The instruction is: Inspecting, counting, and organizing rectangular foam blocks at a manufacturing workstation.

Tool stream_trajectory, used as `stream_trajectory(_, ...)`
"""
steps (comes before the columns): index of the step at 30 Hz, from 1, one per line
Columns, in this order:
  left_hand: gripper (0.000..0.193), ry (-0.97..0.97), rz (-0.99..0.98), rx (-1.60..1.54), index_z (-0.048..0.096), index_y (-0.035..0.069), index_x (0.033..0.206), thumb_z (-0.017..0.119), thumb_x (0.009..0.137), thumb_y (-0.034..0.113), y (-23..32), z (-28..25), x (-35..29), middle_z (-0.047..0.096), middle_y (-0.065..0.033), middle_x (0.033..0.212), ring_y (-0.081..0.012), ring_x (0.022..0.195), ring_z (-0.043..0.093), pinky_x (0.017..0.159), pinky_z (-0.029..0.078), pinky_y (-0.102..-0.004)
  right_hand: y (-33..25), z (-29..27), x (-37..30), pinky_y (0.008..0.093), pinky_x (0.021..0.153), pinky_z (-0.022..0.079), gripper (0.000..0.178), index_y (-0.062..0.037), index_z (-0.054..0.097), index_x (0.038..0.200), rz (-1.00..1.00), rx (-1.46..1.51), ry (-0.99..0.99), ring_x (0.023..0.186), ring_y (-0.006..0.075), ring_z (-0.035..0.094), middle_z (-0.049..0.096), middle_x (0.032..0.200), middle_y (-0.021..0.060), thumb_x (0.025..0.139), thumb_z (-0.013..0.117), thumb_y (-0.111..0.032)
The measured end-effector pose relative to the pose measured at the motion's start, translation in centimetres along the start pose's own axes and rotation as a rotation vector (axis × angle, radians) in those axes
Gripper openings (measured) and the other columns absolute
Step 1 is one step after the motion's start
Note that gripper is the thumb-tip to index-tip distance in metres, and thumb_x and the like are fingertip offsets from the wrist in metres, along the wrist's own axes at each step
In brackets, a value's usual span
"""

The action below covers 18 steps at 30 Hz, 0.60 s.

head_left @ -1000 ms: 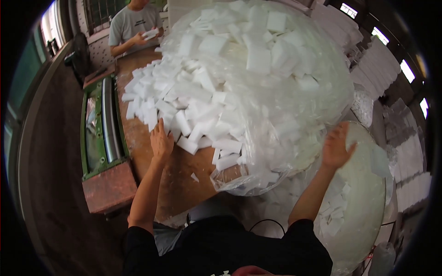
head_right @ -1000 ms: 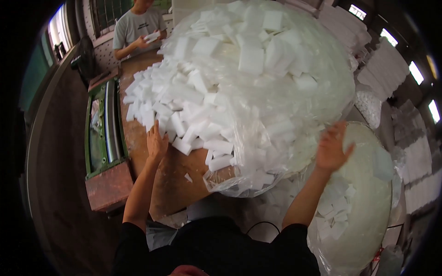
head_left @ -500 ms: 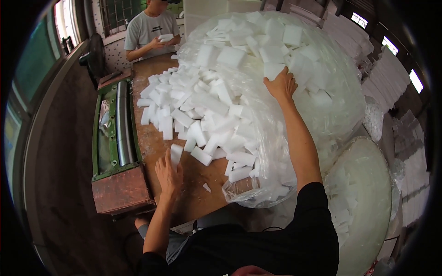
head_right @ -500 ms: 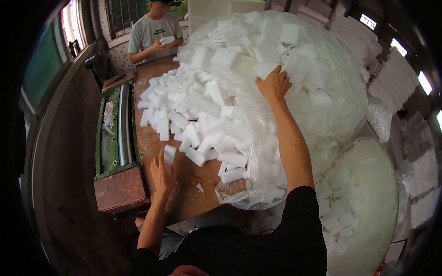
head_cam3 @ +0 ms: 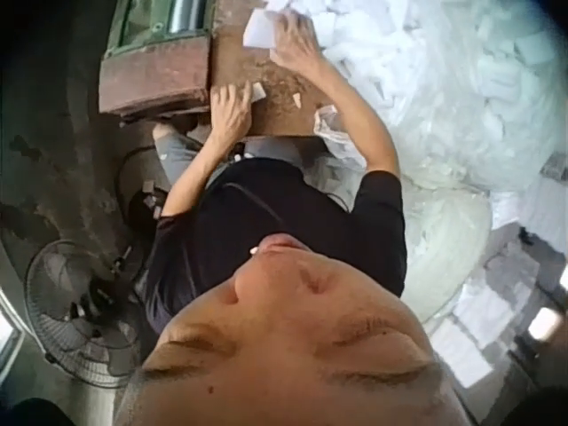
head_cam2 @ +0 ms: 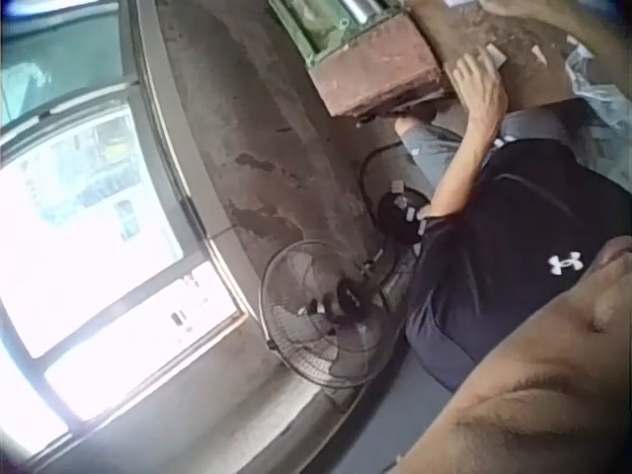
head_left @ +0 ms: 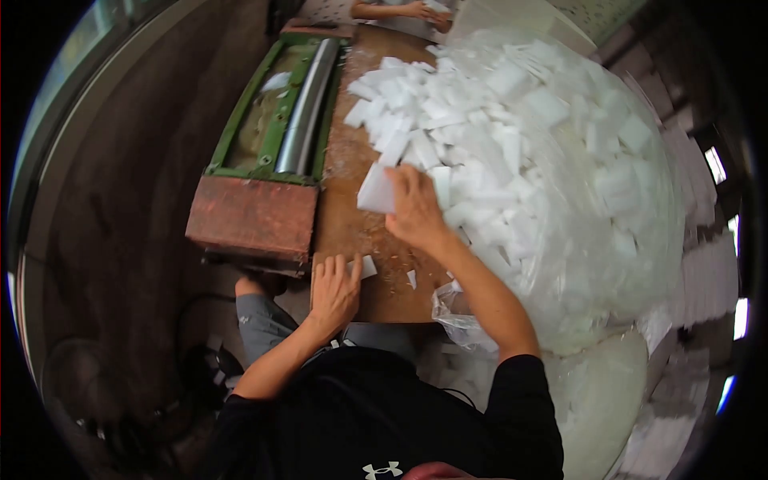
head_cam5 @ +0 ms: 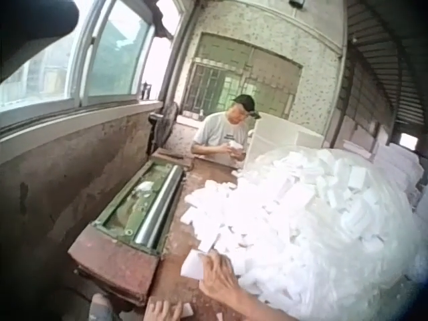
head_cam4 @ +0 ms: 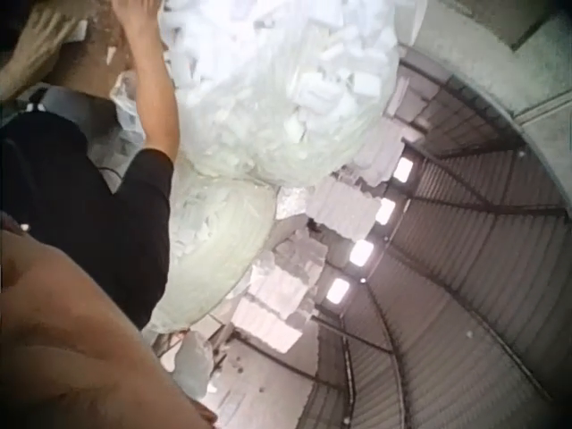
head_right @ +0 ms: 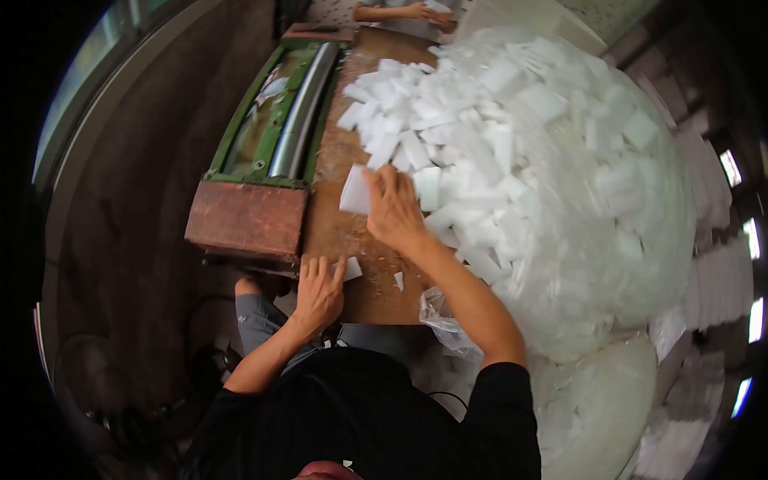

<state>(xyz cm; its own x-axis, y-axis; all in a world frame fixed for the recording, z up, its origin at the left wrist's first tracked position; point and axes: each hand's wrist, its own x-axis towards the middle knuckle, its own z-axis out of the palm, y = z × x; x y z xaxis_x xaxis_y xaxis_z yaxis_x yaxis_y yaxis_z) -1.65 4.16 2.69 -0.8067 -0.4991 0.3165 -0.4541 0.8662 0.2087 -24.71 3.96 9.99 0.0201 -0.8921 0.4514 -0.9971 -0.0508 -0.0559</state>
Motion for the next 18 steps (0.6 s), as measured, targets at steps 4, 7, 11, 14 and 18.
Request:
stream_trajectory(4,0.050,0.063,-0.017,-0.135,0.057,-0.001,0.120,0.069,0.079,0.025,0.2,-0.5,-0.2,0.052,-0.0144,0.097,-0.0289,0.091,0.050,0.077,0.039,-0.0392,-2.1,5.1,-1.3,0.0488,0.099,0.041,0.077,-0.0036,0.044,0.132,-0.091,0.071,-0.153,0.110,0.0412,0.049,0.045,0.120,0.0195,0.064,0.079,-0.004)
stream_trajectory(7,0.043,0.052,-0.037,-0.106,0.059,0.000,0.112,0.068,0.080,0.026,-0.7,0.2,-0.6,0.052,-0.0131,0.096,-0.0271,0.090,0.051,0.077,0.039,-0.0373,-2.9,4.3,-0.9,0.0480,0.095,0.045,0.065,-0.0058,0.054,0.123,-0.022,0.173,-0.193,0.109,0.0406,0.052,0.045,0.122,0.0196,0.065,0.085,-0.010)
stream_trajectory(11,0.031,0.070,-0.027,-0.101,0.060,0.001,0.104,0.064,0.081,0.021,-1.1,1.4,0.0,0.052,-0.0117,0.092,-0.0250,0.089,0.051,0.075,0.039,-0.0361,-2.8,4.0,0.5,0.0453,0.083,0.052,0.037,-0.0067,0.067,0.099,-0.170,0.220,-0.228,0.104,0.0379,0.060,0.050,0.124,0.0185,0.070,0.086,-0.018)
stream_trajectory(14,0.040,0.132,-0.003,-0.125,0.061,0.000,0.117,0.060,0.083,0.021,-1.5,2.2,0.4,0.053,-0.0110,0.094,-0.0244,0.089,0.052,0.073,0.041,-0.0346,-1.6,4.4,1.9,0.0435,0.076,0.053,0.030,-0.0062,0.069,0.093,-0.122,0.197,-0.458,0.085,0.0349,0.065,0.063,0.101,0.0152,0.078,0.082,-0.028)
stream_trajectory(18,0.051,0.124,0.004,-0.235,0.056,0.011,0.136,0.063,0.087,0.025,-2.4,2.7,0.2,0.051,-0.0110,0.095,-0.0255,0.086,0.052,0.067,0.044,-0.0353,-0.7,5.7,6.8,0.0407,0.068,0.051,0.027,-0.0013,0.070,0.088,-0.051,0.414,-0.194,0.079,0.0354,0.063,0.061,0.088,0.0170,0.079,0.082,-0.024)
